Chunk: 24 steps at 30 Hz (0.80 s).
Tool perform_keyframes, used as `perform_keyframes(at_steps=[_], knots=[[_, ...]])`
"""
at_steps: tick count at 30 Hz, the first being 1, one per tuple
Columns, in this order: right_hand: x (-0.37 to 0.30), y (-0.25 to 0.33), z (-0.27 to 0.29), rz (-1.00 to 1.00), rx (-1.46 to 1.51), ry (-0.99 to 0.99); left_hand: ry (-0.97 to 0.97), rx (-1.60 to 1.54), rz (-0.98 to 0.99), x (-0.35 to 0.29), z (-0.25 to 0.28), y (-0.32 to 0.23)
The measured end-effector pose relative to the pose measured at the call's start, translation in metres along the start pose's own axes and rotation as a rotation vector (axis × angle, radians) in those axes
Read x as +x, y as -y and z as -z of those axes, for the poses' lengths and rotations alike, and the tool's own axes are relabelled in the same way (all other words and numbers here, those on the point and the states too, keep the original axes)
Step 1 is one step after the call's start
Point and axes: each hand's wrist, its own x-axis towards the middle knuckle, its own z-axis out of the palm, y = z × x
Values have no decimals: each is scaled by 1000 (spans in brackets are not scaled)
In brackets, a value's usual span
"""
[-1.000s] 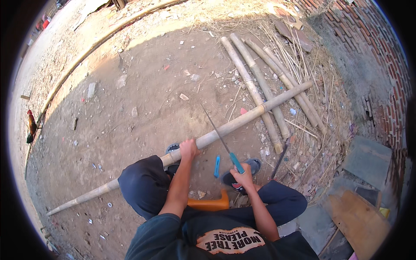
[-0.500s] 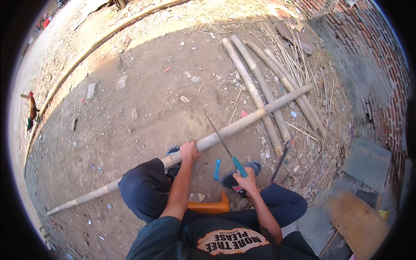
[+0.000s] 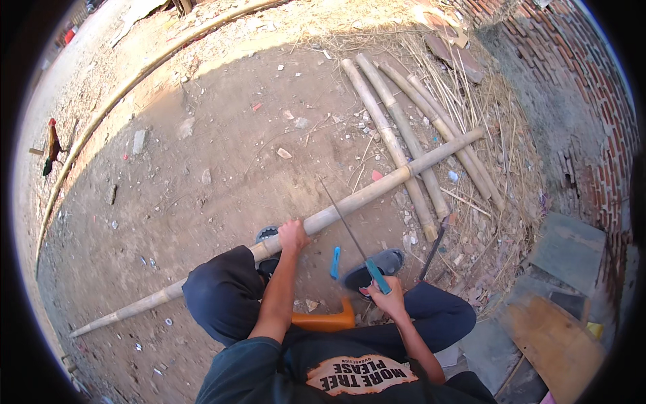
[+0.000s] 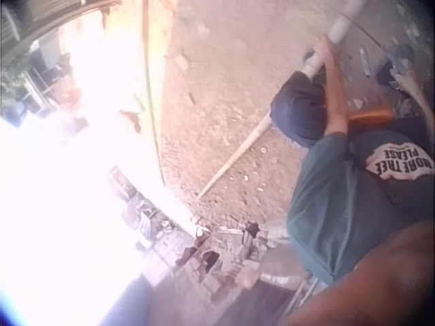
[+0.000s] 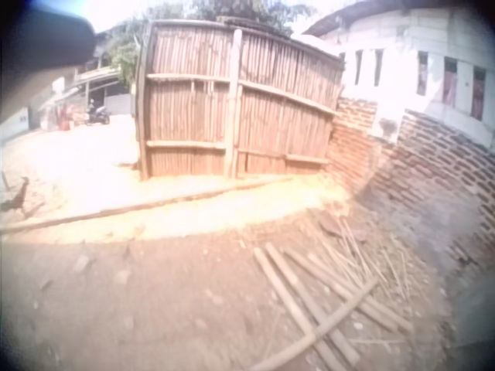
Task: The person sits on a small stool and uses a hand saw to cut a long bamboo pole resting on the ground. They hold the pole steady with their left hand while sawing with their right hand, working through the material in a repetitive back-and-forth motion.
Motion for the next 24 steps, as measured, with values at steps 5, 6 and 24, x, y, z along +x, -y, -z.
perform_keyframes(at_steps=[5,6,24], knots=[[81,-21,-47,229,-4,-113,43,-9,-12,6,8,-3],[68,-30,-42,215,-24,-115,56,-4,-12,8,9,-3],[55,-44,-33,211,-2,-111,40,22,-43,11,12,-5]])
